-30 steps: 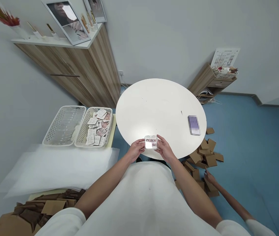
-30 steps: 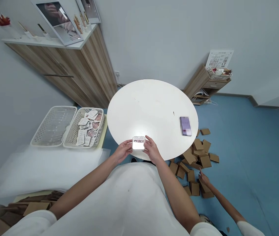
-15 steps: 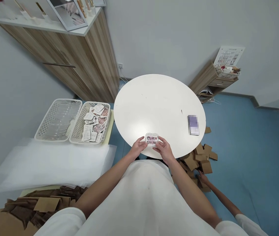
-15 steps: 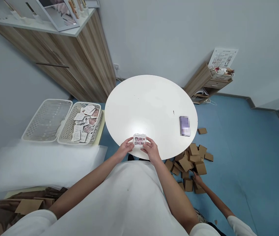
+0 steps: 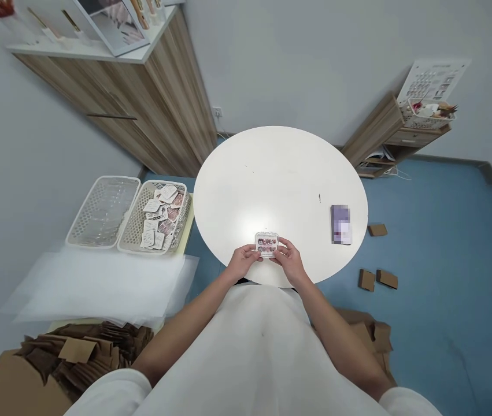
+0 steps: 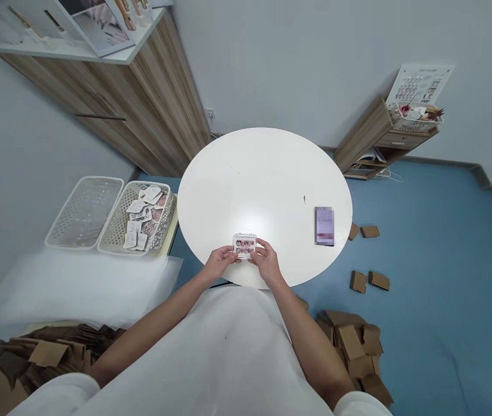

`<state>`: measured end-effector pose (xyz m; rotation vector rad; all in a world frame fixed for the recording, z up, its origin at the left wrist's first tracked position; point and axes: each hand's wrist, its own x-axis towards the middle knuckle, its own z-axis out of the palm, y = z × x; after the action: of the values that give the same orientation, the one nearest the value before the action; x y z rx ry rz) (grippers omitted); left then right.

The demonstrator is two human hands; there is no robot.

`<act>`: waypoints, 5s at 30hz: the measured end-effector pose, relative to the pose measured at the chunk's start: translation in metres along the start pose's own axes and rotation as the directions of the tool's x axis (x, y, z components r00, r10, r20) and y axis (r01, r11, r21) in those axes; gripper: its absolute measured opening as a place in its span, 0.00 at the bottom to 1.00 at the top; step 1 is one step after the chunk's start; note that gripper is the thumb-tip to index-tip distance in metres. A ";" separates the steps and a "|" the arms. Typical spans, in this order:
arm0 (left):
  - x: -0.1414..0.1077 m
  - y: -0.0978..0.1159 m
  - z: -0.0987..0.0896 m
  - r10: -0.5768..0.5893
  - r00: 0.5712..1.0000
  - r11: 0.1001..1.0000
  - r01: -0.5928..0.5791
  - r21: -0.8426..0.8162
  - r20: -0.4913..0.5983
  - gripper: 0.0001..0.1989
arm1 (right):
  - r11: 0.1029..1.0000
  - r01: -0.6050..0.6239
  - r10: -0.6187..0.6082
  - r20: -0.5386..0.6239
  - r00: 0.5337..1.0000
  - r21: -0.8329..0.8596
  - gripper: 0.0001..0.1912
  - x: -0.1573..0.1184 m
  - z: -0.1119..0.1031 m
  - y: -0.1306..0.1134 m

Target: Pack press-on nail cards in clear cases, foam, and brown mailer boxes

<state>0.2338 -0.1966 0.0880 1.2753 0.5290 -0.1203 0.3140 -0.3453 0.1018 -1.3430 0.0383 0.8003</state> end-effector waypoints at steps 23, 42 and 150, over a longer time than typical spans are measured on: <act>0.011 0.001 0.038 0.291 0.944 0.805 -0.154 0.573 -0.155 0.32 | 0.994 0.064 -0.052 0.130 0.990 -0.094 0.34 0.025 -0.045 0.006; 0.010 -0.008 -0.070 0.269 0.879 0.846 -0.021 0.532 -0.393 0.27 | 0.670 0.369 -0.142 0.377 0.915 -0.644 0.28 0.076 0.064 0.028; -0.118 -0.085 -0.288 -0.401 0.373 0.912 0.079 -0.402 -0.837 0.24 | 0.238 0.771 0.457 0.769 0.448 -0.591 0.37 0.075 0.358 0.196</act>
<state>0.0102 0.0222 0.0107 0.8400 1.6614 0.4579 0.1178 0.0051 -0.0031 -1.7857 -1.8950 1.2933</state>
